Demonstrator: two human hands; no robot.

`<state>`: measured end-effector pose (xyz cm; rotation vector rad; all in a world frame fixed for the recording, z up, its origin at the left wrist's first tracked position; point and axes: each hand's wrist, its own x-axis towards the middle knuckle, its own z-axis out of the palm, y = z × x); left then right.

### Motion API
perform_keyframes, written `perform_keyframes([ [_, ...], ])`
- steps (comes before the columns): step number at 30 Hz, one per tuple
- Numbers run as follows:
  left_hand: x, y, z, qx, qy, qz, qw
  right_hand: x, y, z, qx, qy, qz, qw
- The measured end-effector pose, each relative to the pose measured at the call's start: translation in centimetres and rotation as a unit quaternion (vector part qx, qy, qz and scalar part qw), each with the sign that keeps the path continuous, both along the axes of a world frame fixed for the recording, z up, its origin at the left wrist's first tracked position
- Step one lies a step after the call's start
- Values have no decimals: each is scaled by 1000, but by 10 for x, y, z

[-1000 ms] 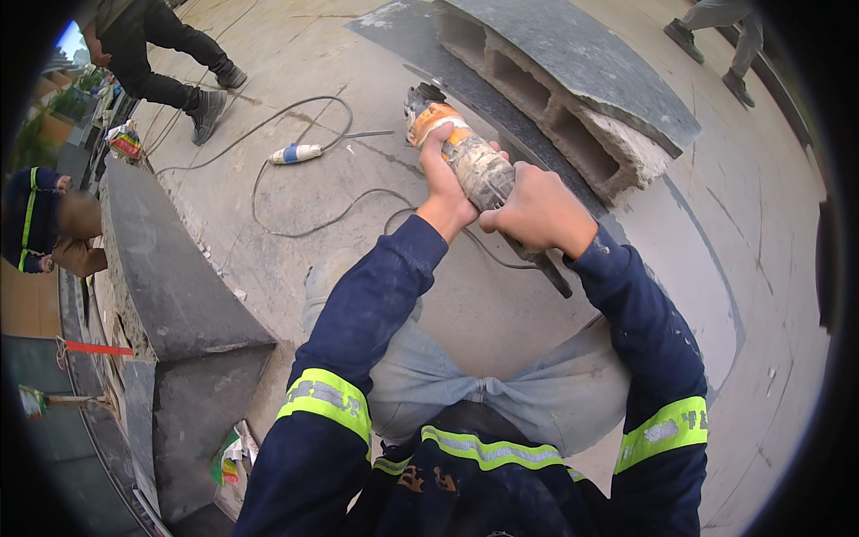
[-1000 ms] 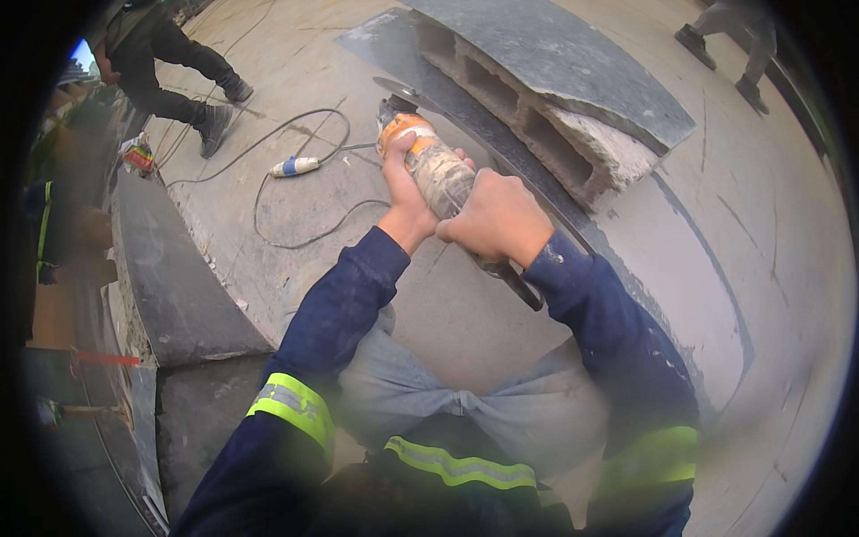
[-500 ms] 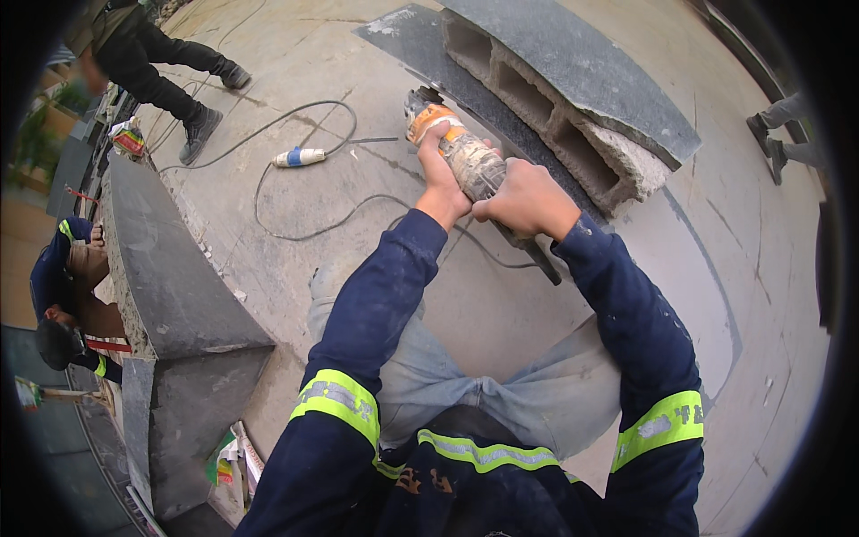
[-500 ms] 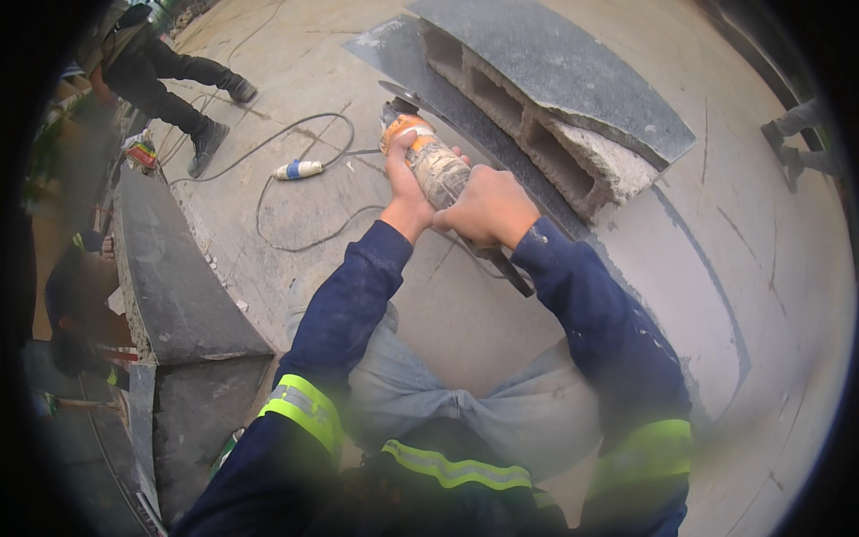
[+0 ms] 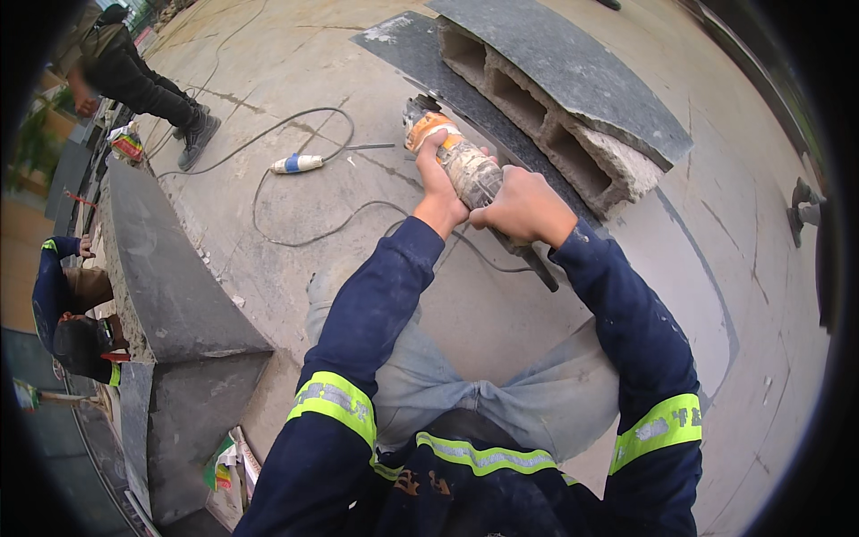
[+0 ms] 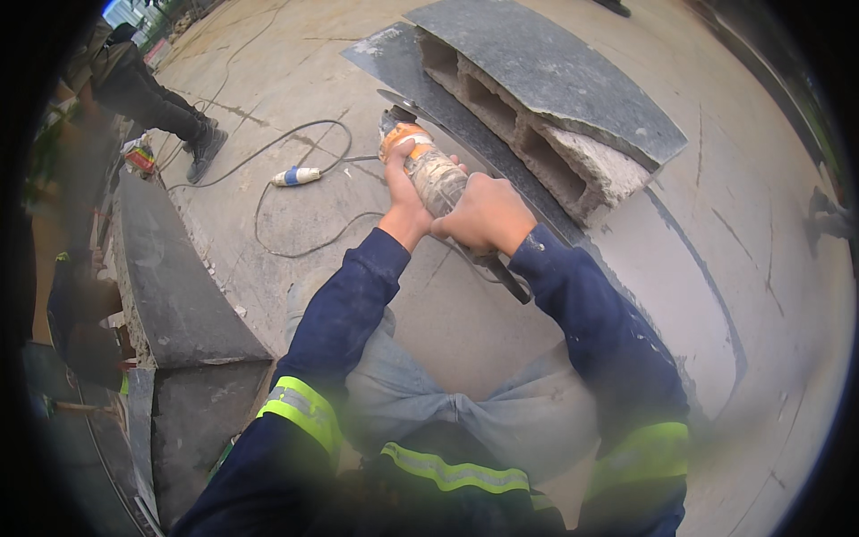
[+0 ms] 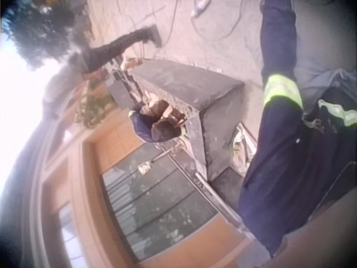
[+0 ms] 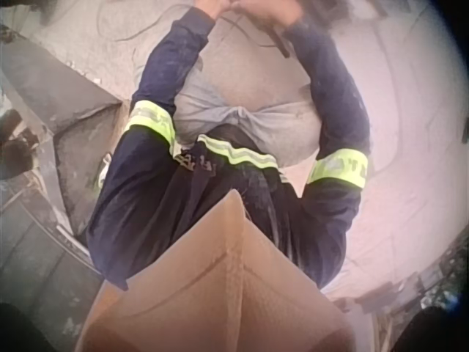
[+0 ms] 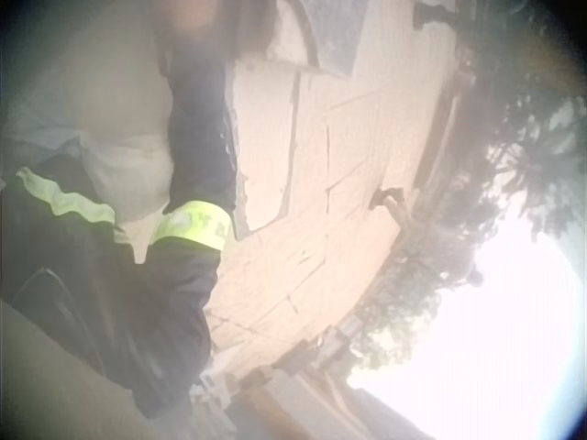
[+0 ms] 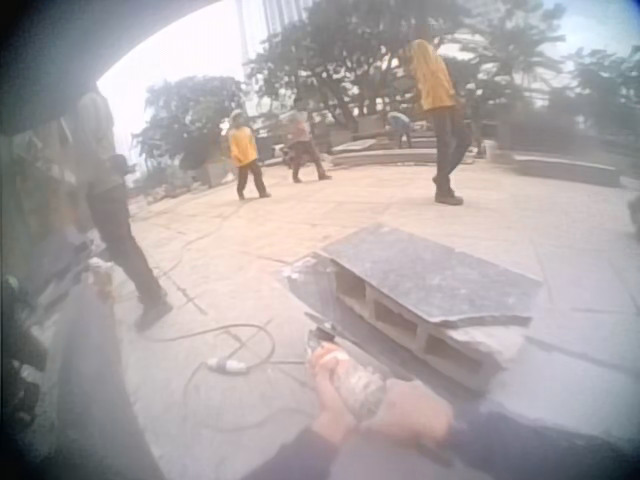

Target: The person uses an angle grinder to cut a dark stone slab resting on a hollow concrete block. The person holds the tool with both hands and guides it along the slab's edge, generating dust as the cut progresses.

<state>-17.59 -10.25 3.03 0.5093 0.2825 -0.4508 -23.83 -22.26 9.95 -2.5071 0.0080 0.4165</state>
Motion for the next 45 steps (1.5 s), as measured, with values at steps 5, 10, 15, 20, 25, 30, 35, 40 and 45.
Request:
perform_keyframes([
  [5,-10,-1,5,-2,-1,-11,1000,-10,-2,2,-16,-12,1,1000],
  [10,-22,-2,8,-7,-7,-31,999,-22,-4,7,-13,-15,1,1000],
  [15,-31,-5,10,-28,-1,-41,999,-32,-7,8,-14,-21,-12,1000],
  [20,-40,-7,10,-27,3,-52,998,-42,-10,9,-10,-37,-11,999],
  [25,-47,-10,12,-27,3,-50,998,-50,-10,16,-23,-34,-22,999],
  [30,-50,-11,13,-46,18,-55,997,-54,-10,18,-18,-21,-22,999],
  [35,-55,-13,16,-31,24,-49,998,-60,-11,20,-20,-16,-27,999],
  [40,-59,-14,16,-34,31,-53,998,-65,-12,22,-12,-19,-38,999],
  [45,-61,-16,14,-31,26,-56,998,-67,-14,22,-11,-23,-37,999],
])
